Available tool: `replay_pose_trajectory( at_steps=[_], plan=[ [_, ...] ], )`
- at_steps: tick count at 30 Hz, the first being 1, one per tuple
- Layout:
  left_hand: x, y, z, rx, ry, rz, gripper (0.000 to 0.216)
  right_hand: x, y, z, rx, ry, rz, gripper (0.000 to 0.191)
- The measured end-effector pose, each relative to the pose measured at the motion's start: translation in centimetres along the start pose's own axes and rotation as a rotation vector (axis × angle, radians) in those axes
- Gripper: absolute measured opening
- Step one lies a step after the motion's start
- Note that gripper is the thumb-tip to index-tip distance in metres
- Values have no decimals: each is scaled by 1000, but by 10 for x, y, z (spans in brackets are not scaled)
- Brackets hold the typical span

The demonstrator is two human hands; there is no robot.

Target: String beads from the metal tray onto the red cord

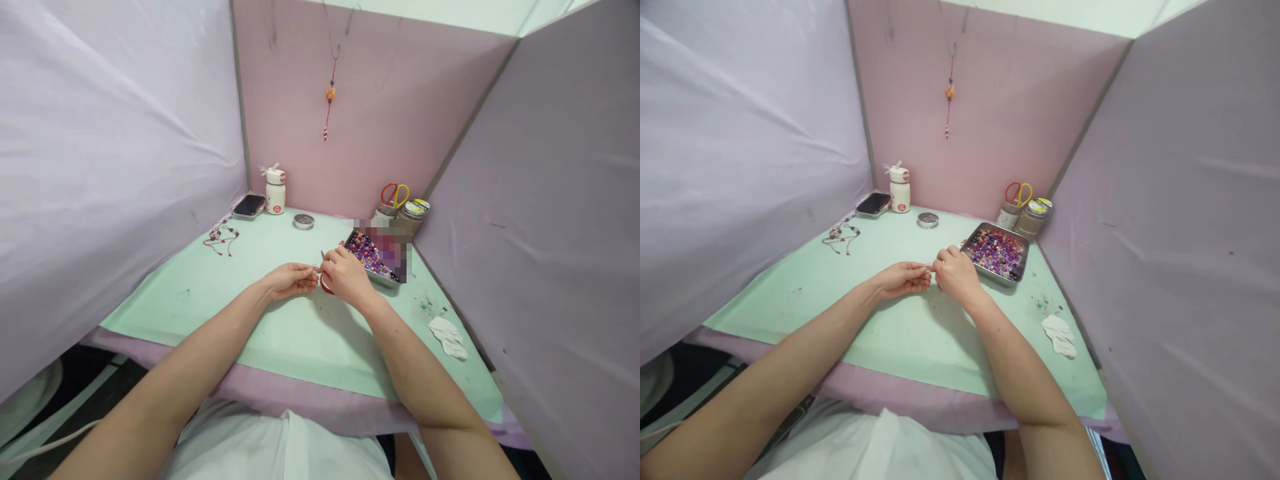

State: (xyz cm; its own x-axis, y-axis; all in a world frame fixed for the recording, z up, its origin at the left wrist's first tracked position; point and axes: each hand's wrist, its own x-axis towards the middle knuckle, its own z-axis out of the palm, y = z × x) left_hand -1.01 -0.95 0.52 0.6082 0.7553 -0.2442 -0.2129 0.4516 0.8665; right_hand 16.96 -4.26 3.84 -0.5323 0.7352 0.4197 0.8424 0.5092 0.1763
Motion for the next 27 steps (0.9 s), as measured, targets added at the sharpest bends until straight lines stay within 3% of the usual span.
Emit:
replay_pose_trajectory(
  at_steps=[27],
  plan=[
    [-1, 2, 0, 31, -30, 22, 11, 2, 0, 7, 42, -21, 1, 16]
  ],
)
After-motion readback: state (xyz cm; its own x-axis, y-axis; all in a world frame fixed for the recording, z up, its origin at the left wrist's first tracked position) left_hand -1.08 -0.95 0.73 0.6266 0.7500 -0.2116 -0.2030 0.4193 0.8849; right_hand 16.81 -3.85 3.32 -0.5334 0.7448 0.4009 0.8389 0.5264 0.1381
